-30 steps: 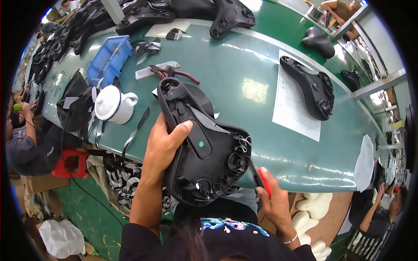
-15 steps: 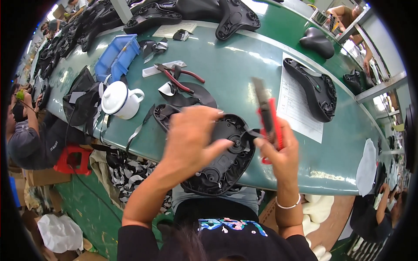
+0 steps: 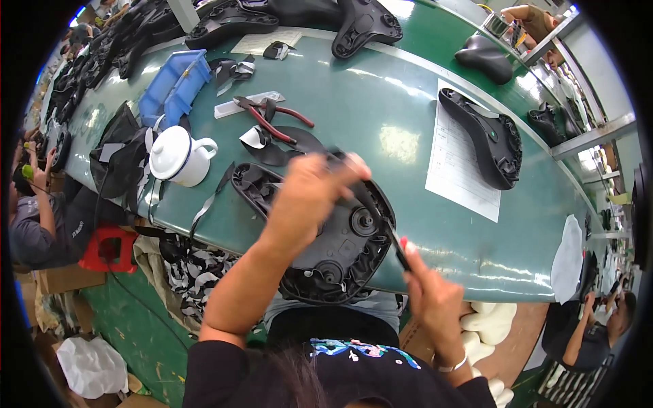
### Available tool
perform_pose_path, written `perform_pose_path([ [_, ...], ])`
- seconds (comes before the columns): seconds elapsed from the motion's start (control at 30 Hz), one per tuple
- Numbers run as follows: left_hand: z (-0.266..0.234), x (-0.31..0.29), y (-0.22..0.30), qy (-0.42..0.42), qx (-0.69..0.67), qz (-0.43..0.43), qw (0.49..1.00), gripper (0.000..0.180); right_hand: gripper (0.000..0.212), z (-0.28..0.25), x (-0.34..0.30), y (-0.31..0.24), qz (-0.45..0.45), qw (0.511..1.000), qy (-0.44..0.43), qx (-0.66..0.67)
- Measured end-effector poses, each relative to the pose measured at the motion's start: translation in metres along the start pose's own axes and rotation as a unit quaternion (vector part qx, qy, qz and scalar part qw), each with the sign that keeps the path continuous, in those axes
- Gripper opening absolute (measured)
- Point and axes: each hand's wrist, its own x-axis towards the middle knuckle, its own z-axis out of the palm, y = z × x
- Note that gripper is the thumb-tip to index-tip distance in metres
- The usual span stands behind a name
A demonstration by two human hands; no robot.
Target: The worker is trimming excess material from bicycle saddles using a utility knife.
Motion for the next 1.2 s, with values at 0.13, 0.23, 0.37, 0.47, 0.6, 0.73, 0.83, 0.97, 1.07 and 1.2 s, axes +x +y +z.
perform_pose_path([
  [0.13, -0.004, -0.009, -0.003, -0.089, -0.445, 0.077, 0.888, 0.032, 0.051, -0.004, -0.004, -0.029, 0.082, 0.996, 0.007, 0.026],
  [0.23, 0.014, -0.002, 0.011, -0.008, 0.191, 0.349, 0.918, 0.020, 0.045, -0.007, 0.025, -0.017, 0.109, 0.994, -0.028, 0.009],
  [0.37, -0.002, 0.026, -0.010, 0.050, 0.369, 0.333, 0.866, 0.019, 0.043, -0.006, 0.057, -0.021, 0.117, 0.988, -0.052, -0.083],
  [0.47, -0.021, 0.050, -0.012, 0.092, 0.482, 0.315, 0.812, 0.021, 0.045, -0.011, 0.021, -0.033, 0.082, 0.993, -0.043, -0.080],
  [0.6, -0.028, 0.039, -0.006, 0.134, 0.091, 0.129, 0.978, 0.031, 0.050, -0.032, 0.027, -0.021, 0.047, 0.991, -0.080, -0.093],
  [0.73, -0.034, -0.015, -0.005, 0.046, -0.095, -0.024, 0.994, 0.038, 0.051, -0.053, 0.097, 0.031, -0.090, 0.982, -0.115, -0.123],
  [0.83, -0.041, -0.055, -0.006, -0.052, -0.057, 0.074, 0.994, 0.047, 0.047, -0.051, 0.115, 0.027, -0.181, 0.961, -0.193, -0.084],
  [0.97, -0.087, -0.046, 0.016, -0.127, -0.010, 0.311, 0.942, 0.059, 0.046, -0.062, 0.102, 0.024, -0.215, 0.937, -0.211, -0.176],
  [1.07, -0.114, -0.045, 0.048, -0.091, -0.162, 0.378, 0.907, 0.060, 0.049, -0.069, 0.055, 0.022, -0.159, 0.938, -0.186, -0.246],
  [1.2, -0.134, -0.015, 0.048, -0.298, -0.226, 0.197, 0.906, 0.042, 0.050, -0.071, 0.017, -0.007, -0.066, 0.969, -0.181, -0.156],
])
